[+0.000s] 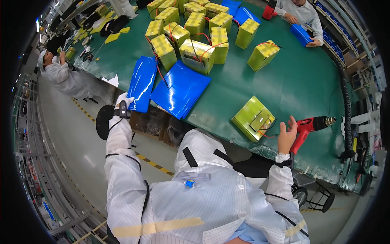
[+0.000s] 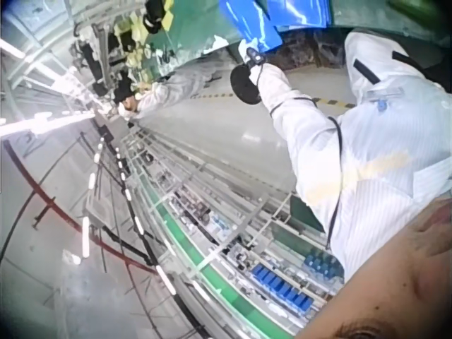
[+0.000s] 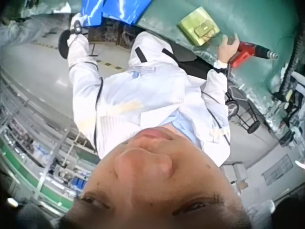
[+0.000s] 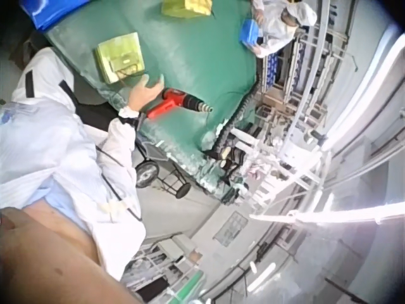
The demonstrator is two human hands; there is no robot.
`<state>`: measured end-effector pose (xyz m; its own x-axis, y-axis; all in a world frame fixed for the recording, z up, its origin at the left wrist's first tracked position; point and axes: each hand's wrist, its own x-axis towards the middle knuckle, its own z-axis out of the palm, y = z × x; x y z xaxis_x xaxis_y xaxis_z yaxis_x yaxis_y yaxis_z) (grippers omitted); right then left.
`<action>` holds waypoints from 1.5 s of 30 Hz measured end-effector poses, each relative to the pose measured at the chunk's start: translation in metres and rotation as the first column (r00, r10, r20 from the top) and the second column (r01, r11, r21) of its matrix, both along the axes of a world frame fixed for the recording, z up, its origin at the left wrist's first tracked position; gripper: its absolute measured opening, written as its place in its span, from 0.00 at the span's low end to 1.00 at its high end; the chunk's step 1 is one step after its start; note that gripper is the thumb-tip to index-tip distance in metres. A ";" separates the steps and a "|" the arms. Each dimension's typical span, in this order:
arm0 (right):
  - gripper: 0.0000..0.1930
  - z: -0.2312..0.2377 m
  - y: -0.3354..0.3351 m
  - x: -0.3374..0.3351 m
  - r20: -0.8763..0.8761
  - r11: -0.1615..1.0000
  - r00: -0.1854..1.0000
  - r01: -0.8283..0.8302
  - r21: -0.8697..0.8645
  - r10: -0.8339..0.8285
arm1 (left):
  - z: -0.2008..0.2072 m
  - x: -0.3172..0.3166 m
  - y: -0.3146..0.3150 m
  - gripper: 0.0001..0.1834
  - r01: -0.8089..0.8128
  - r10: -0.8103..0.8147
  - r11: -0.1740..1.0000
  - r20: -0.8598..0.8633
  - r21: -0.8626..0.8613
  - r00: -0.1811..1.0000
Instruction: The worker is assembling lithium-ion battery packs, applying tape and heat-shrink wrap, and moving finished units between assembly benches.
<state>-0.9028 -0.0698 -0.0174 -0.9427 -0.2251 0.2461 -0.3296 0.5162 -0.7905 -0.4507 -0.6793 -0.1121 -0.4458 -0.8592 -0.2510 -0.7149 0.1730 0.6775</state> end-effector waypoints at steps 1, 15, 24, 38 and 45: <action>0.25 0.011 -0.003 0.008 -0.122 0.998 0.992 -0.016 0.066 0.024 | 0.012 -0.002 0.001 0.14 0.048 -0.048 0.999 0.055 -0.004 0.997; 0.27 -0.018 -0.234 0.145 0.001 0.625 0.654 -0.723 0.294 0.757 | 0.012 -0.041 0.071 0.11 -0.150 0.161 0.967 0.036 -0.207 0.986; 0.46 -0.068 -0.282 0.170 0.315 0.813 0.774 -0.582 0.014 0.549 | -0.004 -0.034 0.081 0.17 -0.215 0.225 0.939 0.004 -0.269 0.974; 0.43 -0.062 -0.278 0.151 0.388 0.863 0.790 -0.505 -0.025 0.474 | 0.081 -0.065 0.094 0.24 0.148 0.199 0.854 0.576 -0.499 0.793; 0.39 -0.033 -0.237 0.160 0.073 0.856 0.853 -0.513 -0.058 0.516 | 0.092 -0.056 0.045 0.22 -0.080 0.163 0.906 0.170 -0.416 0.972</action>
